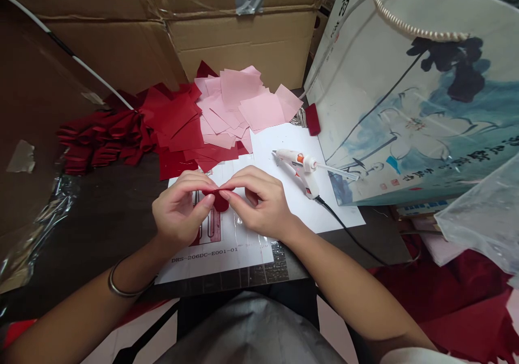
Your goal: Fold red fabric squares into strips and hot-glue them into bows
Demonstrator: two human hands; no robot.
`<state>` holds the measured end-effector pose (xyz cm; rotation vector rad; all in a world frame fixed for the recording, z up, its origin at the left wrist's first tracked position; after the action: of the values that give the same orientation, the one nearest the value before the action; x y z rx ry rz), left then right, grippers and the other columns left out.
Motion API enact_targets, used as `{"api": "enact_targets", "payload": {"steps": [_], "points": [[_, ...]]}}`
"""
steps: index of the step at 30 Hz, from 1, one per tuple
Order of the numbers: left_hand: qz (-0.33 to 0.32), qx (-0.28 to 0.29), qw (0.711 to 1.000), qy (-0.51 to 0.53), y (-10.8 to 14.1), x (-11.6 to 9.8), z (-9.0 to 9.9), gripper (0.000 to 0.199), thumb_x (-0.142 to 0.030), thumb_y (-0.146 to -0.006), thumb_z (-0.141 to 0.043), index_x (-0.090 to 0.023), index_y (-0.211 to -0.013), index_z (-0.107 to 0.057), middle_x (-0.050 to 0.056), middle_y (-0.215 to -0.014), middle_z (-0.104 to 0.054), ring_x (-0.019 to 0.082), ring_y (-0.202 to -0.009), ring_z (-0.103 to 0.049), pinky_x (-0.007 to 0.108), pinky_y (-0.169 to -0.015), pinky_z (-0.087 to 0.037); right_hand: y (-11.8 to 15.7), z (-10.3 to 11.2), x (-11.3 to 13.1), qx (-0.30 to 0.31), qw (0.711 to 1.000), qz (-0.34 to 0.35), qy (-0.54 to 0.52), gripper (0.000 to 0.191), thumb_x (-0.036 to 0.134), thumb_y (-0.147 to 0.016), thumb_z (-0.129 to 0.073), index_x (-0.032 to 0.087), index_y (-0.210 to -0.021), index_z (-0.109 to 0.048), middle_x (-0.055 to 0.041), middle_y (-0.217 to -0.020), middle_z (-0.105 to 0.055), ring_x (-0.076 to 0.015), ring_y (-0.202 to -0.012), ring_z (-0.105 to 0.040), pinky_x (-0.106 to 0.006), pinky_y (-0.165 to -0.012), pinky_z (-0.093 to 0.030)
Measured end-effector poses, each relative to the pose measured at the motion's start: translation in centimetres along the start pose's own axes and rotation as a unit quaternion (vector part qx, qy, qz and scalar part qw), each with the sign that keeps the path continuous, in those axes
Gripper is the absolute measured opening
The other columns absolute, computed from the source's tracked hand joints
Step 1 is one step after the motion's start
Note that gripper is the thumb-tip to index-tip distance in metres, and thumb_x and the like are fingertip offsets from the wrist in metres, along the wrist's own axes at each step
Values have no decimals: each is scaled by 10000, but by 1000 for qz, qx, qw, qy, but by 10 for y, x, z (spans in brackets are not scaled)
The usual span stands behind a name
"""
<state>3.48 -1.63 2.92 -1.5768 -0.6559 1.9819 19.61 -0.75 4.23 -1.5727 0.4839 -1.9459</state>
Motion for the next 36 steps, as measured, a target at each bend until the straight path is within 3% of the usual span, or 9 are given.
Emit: {"api": "enact_targets", "payload": {"steps": [8, 15, 21, 28, 36], "points": [[-6, -13, 1000, -14, -1, 0, 0, 174, -72, -772, -688, -194, -895, -681, 38, -814, -682, 186, -788, -607, 377, -745, -503, -1, -1, 0, 10, 1000, 5, -6, 85, 107, -810, -665, 156, -868, -701, -46, -778, -657, -101, -609, -534, -235, -457, -392], [17, -26, 999, -8, -2, 1, 1, 138, -82, -797, -672, -206, -855, -687, 21, -786, -662, 170, -765, -593, 359, -746, -479, 0, -5, -1, 66, 997, -27, -17, 99, 190, -815, -682, 154, -908, -681, -72, -867, -680, -122, -673, -560, -253, -500, -413], [88, 8, 996, 8, -1, 4, 0, 68, -126, -835, -626, -192, -848, -637, 28, -812, -616, 171, -792, -573, 340, -738, -460, 2, -6, -8, 90, 990, -106, -7, 49, 204, -845, -636, 171, -841, -671, -8, -709, -637, -112, -615, -497, -279, -592, -432], [59, 95, 990, -82, -7, -2, 0, 91, -114, -805, -606, -174, -739, -588, 17, -710, -612, 168, -719, -518, 336, -701, -433, 3, -6, -13, 163, 961, -213, -65, 110, 208, -851, -588, 166, -752, -614, 30, -654, -543, -97, -591, -441, -254, -563, -357], [155, 99, 983, -16, -7, 5, 0, 105, -175, -831, -613, -183, -732, -647, 16, -725, -641, 163, -718, -566, 320, -706, -449, 3, -4, -14, 162, 930, -294, -152, 177, 251, -840, -583, 169, -685, -554, 50, -598, -467, -94, -562, -384, -252, -542, -304]]}}
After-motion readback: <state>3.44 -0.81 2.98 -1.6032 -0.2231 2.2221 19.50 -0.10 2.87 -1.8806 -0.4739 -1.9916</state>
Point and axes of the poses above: each hand's wrist, its own y-axis away from the middle knuckle, its own z-axis out of the back of the hand, x = y × z, the point moved 3 cm from there along -y, towards the middle knuckle
